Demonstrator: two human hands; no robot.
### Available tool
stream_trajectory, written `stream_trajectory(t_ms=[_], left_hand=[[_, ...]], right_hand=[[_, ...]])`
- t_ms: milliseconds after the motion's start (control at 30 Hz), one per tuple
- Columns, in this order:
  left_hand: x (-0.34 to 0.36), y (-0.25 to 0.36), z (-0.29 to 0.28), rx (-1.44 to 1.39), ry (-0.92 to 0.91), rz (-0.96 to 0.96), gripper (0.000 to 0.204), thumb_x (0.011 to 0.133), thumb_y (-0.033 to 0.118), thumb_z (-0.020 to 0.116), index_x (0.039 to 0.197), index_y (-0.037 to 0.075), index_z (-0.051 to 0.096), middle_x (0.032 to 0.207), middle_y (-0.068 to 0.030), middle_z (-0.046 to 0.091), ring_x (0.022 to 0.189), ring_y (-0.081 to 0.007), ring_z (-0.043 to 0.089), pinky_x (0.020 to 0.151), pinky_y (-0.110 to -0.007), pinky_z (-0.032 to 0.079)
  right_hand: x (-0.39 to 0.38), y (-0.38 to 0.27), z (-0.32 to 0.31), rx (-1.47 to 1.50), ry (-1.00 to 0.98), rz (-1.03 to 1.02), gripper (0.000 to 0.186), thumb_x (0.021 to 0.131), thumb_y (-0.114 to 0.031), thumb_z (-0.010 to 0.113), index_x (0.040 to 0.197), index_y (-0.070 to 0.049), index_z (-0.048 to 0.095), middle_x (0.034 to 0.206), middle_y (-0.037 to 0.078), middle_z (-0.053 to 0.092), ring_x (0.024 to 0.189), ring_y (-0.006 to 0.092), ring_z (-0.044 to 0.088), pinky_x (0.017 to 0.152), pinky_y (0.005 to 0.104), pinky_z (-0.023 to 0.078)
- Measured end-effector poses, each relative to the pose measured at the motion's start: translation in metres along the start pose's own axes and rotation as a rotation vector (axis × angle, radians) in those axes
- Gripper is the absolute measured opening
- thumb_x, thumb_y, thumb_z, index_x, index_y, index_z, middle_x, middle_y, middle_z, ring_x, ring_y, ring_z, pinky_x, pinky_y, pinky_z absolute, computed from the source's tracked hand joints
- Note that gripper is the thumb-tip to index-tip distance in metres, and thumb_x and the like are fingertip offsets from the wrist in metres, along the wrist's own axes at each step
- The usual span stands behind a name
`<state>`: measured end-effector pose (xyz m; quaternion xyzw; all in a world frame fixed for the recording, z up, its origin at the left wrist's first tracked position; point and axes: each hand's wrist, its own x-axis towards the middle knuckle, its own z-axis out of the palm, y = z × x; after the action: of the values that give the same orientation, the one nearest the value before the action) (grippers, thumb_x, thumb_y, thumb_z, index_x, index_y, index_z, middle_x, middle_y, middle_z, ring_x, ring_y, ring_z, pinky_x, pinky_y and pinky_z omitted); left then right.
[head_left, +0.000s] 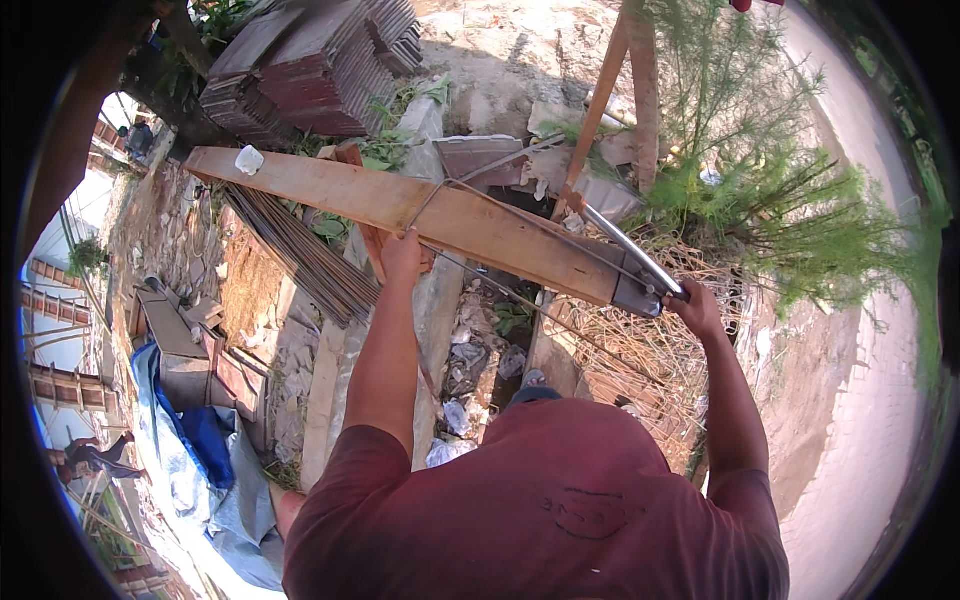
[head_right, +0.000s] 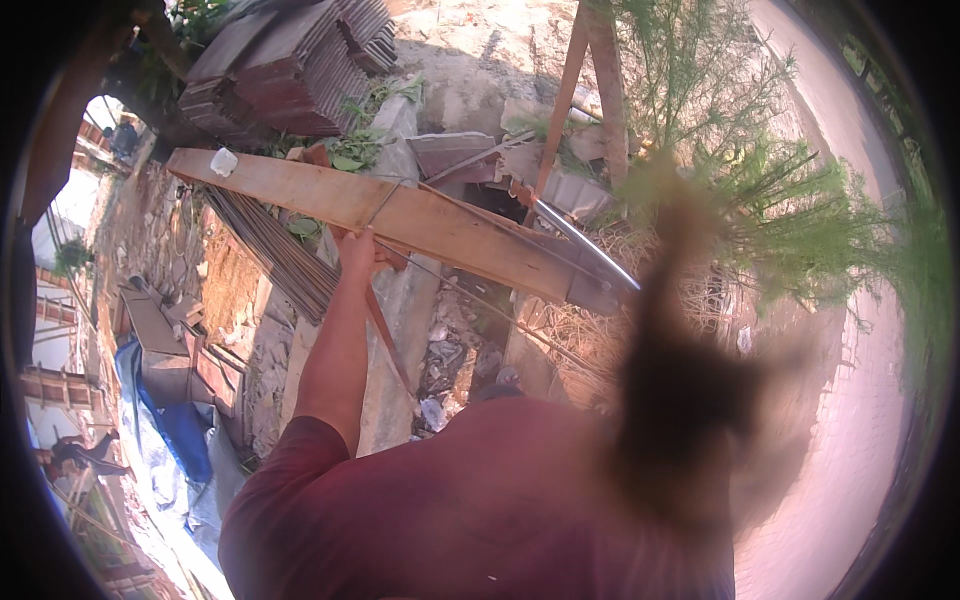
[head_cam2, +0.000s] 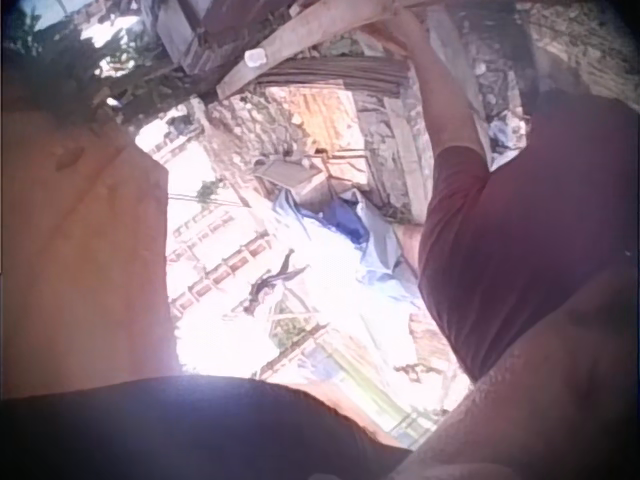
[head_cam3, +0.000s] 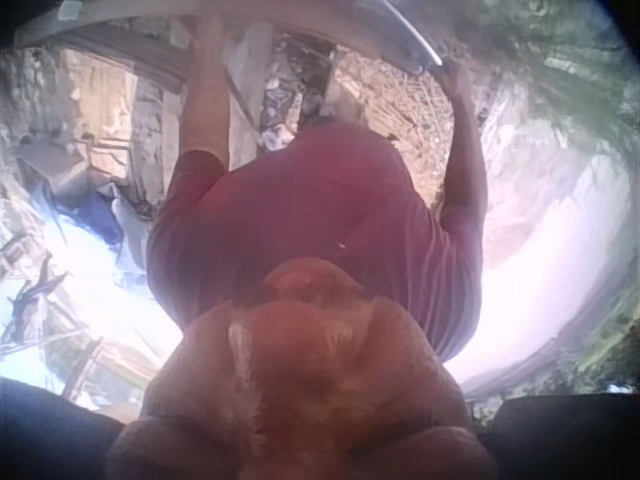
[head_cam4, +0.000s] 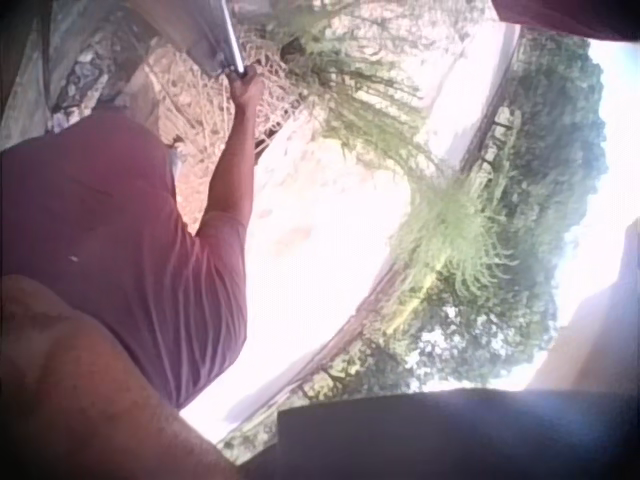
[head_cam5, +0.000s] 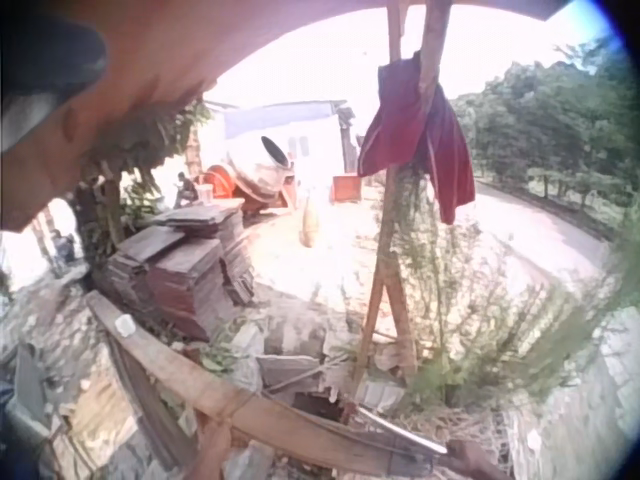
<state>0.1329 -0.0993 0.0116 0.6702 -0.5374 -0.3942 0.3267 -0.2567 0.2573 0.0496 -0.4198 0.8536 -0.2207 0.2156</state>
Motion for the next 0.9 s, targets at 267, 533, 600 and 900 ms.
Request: stream_trajectory(t_ms=[267,533,600,900], left_hand=[[0.008,0.019,0.025,0.750,0.015,0.711,0.057,0.087,0.033,0.055,0.134,0.004,0.041,0.140,-0.0167,0.039,0.131,-0.0337,0.035,0.105,-0.048,0.030],[0.008,0.035,0.039,0.937,-0.102,0.509,0.061,0.092,0.042,0.045,0.139,0.004,0.037,0.149,-0.0128,0.029,0.137,-0.0292,0.028,0.109,-0.049,0.024],[0.011,0.033,0.034,0.972,-0.107,0.498,0.063,0.091,0.044,0.045,0.140,0.004,0.036,0.148,-0.0132,0.030,0.137,-0.0291,0.028,0.109,-0.049,0.024],[-0.022,0.062,0.084,1.031,-0.045,0.490,0.078,0.088,0.059,0.043,0.145,0.009,0.026,0.152,-0.0160,0.021,0.141,-0.0328,0.016,0.108,-0.062,0.013]], right_hand=[[0.014,-0.017,0.007,0.055,-0.031,-0.056,0.031,0.070,-0.026,0.071,0.084,-0.001,0.060,0.068,0.012,0.057,0.063,0.0228,0.054,0.060,0.0361,0.040],[0.004,0.013,-0.007,-0.108,0.103,-0.075,0.039,0.075,-0.039,0.070,0.085,-0.003,0.058,0.071,0.014,0.059,0.065,0.0297,0.056,0.060,0.0397,0.042],[-0.011,0.019,-0.021,-0.048,0.185,-0.027,0.039,0.076,-0.038,0.070,0.082,-0.003,0.056,0.072,0.014,0.059,0.064,0.0292,0.055,0.059,0.0395,0.041],[-0.080,0.112,-0.074,-0.097,0.403,0.190,0.035,0.078,-0.031,0.071,0.068,-0.004,0.052,0.056,0.014,0.053,0.050,0.0290,0.049,0.050,0.0392,0.040]])
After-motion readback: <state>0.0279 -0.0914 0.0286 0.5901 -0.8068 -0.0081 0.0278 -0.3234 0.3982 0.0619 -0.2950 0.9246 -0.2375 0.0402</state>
